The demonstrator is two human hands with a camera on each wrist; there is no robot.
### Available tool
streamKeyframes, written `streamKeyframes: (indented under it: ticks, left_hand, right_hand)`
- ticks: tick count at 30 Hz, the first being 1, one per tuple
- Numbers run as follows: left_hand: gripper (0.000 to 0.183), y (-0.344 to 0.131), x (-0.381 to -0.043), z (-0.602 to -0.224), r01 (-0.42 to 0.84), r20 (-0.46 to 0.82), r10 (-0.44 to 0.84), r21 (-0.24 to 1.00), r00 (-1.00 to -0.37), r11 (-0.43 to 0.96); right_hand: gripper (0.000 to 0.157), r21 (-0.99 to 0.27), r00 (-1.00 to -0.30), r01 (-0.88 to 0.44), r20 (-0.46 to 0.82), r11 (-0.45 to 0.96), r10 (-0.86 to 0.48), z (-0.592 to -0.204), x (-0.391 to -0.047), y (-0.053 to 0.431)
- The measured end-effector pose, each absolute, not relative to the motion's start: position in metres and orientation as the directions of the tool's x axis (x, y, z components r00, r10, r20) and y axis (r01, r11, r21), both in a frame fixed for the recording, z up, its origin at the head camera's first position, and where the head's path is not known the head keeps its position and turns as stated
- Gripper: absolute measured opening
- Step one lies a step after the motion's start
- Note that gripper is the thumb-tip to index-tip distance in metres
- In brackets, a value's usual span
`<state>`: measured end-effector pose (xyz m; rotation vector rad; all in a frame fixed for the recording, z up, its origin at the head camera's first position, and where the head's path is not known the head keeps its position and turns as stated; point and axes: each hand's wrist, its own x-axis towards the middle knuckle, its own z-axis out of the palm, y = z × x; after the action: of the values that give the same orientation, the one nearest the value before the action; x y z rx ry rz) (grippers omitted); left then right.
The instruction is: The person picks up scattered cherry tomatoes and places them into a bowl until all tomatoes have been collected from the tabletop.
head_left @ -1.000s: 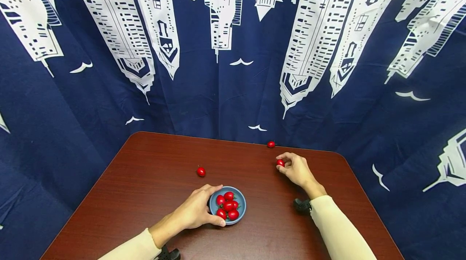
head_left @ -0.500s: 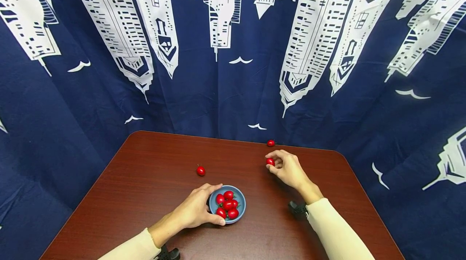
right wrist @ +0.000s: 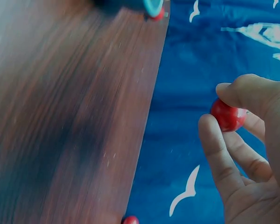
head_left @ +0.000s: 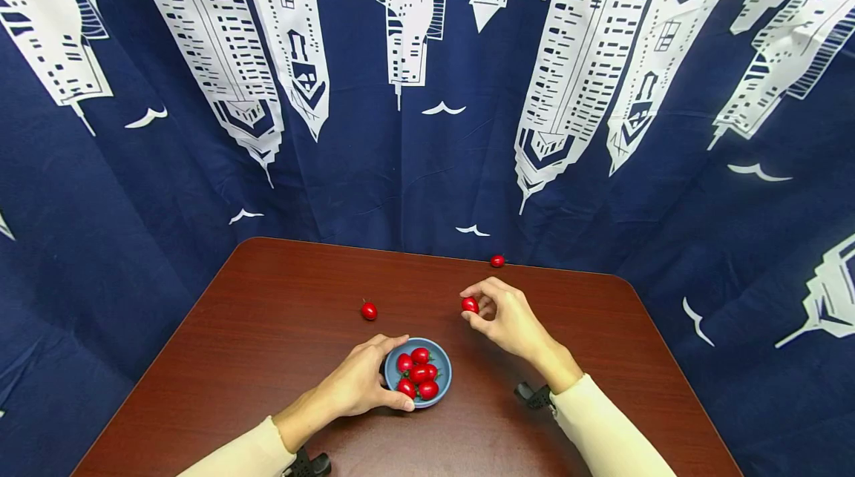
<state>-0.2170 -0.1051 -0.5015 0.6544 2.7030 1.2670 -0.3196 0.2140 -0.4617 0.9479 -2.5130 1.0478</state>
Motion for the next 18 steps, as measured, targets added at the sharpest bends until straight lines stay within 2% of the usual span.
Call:
streamKeyframes:
  ticks: [7, 18]
  left_hand:
    - [0.108, -0.106, -0.218, -0.503, 0.365, 0.117, 0.419, 0.726, -0.9, 0.582]
    - [0.106, -0.106, -0.218, -0.502, 0.324, 0.074, 0.42, 0.76, -0.904, 0.564]
  right_hand:
    - [0.036, -0.539, -0.708, -0.703, 0.48, 0.463, -0.518, -0.459, -0.303, 0.196]
    - [0.04, -0.563, -0.67, -0.726, 0.445, 0.396, -0.594, -0.457, -0.28, 0.168]
